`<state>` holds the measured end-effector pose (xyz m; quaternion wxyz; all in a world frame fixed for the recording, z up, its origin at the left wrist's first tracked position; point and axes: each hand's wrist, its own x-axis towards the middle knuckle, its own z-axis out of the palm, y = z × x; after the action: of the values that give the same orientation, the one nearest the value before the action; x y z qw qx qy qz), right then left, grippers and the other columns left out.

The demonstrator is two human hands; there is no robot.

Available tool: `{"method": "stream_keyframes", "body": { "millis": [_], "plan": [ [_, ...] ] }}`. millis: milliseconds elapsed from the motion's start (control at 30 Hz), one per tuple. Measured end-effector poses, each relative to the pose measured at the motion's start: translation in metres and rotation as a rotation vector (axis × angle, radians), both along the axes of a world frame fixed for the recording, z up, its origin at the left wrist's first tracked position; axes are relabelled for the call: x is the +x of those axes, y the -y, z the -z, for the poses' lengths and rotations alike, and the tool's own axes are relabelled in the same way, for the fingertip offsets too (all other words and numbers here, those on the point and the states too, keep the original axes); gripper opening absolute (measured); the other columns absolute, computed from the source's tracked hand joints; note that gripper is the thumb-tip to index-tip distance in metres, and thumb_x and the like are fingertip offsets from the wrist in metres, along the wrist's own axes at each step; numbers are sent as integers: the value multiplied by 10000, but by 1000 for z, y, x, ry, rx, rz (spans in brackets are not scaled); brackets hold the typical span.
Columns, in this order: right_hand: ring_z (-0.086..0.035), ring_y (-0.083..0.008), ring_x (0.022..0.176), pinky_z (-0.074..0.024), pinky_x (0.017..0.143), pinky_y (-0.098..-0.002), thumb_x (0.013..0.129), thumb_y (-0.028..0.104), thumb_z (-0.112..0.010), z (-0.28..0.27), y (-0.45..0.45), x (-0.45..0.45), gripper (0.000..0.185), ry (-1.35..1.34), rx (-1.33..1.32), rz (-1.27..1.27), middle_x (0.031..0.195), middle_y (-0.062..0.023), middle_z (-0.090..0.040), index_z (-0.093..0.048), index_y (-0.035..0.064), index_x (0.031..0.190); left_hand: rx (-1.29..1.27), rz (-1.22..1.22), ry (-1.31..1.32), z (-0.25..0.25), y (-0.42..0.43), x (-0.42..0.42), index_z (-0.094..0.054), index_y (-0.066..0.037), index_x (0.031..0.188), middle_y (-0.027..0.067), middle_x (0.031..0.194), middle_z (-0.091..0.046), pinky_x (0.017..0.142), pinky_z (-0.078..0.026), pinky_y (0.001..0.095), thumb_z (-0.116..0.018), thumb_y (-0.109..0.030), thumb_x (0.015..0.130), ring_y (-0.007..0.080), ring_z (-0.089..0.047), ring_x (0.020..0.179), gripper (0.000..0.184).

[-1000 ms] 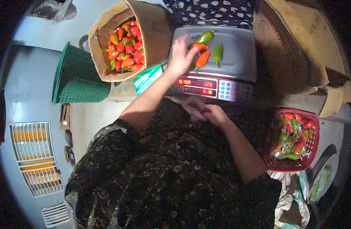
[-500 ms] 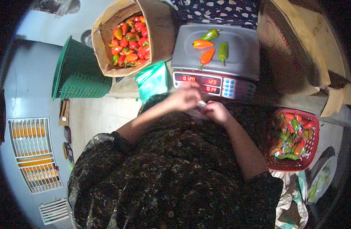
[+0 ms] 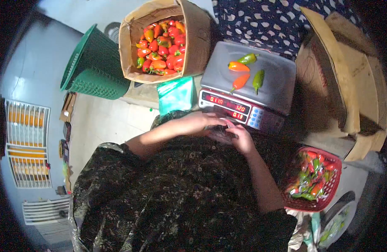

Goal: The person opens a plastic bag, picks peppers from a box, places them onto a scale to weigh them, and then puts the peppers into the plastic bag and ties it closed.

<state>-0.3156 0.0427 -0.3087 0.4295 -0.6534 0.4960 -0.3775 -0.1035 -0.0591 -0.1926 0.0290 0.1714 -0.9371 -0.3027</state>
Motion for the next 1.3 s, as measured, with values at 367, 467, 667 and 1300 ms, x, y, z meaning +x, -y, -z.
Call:
{"method": "stream_keyframes", "body": {
  "millis": [367,467,667,1300],
  "plan": [
    [-560,-202,918,-429,835,-289,637,-38,-561,-8,0,-5,440,63,175,-134,970,-82,-567,-618,22,1069,-790,-996,-192,-40,146,101,-590,-93,997,126,998,-587,844,-435,420,-594,-70,703,327,-538,959,295],
    [-561,-197,921,-429,840,-289,651,-36,-562,-6,1,-6,418,76,191,-132,977,-83,-576,-620,17,1062,-534,-1375,-2,-6,175,119,-529,-129,1203,166,1175,-509,932,-402,438,-626,-208,744,367,-467,1102,476],
    [-584,-216,926,-444,845,-307,655,-21,-568,1,0,-4,398,94,275,-113,984,-104,-595,-629,18,1046,-449,-1249,353,-28,157,102,-587,-218,1139,131,1199,-475,887,-440,451,-591,-224,758,385,-440,1095,382],
    [-581,-206,911,-441,828,-293,665,-41,-549,-19,0,-2,387,59,282,-98,962,-105,-602,-629,22,1039,-461,-1232,319,-16,163,111,-596,-238,1139,137,1184,-487,886,-409,435,-559,-193,780,379,-477,1024,364]
  ]
}}
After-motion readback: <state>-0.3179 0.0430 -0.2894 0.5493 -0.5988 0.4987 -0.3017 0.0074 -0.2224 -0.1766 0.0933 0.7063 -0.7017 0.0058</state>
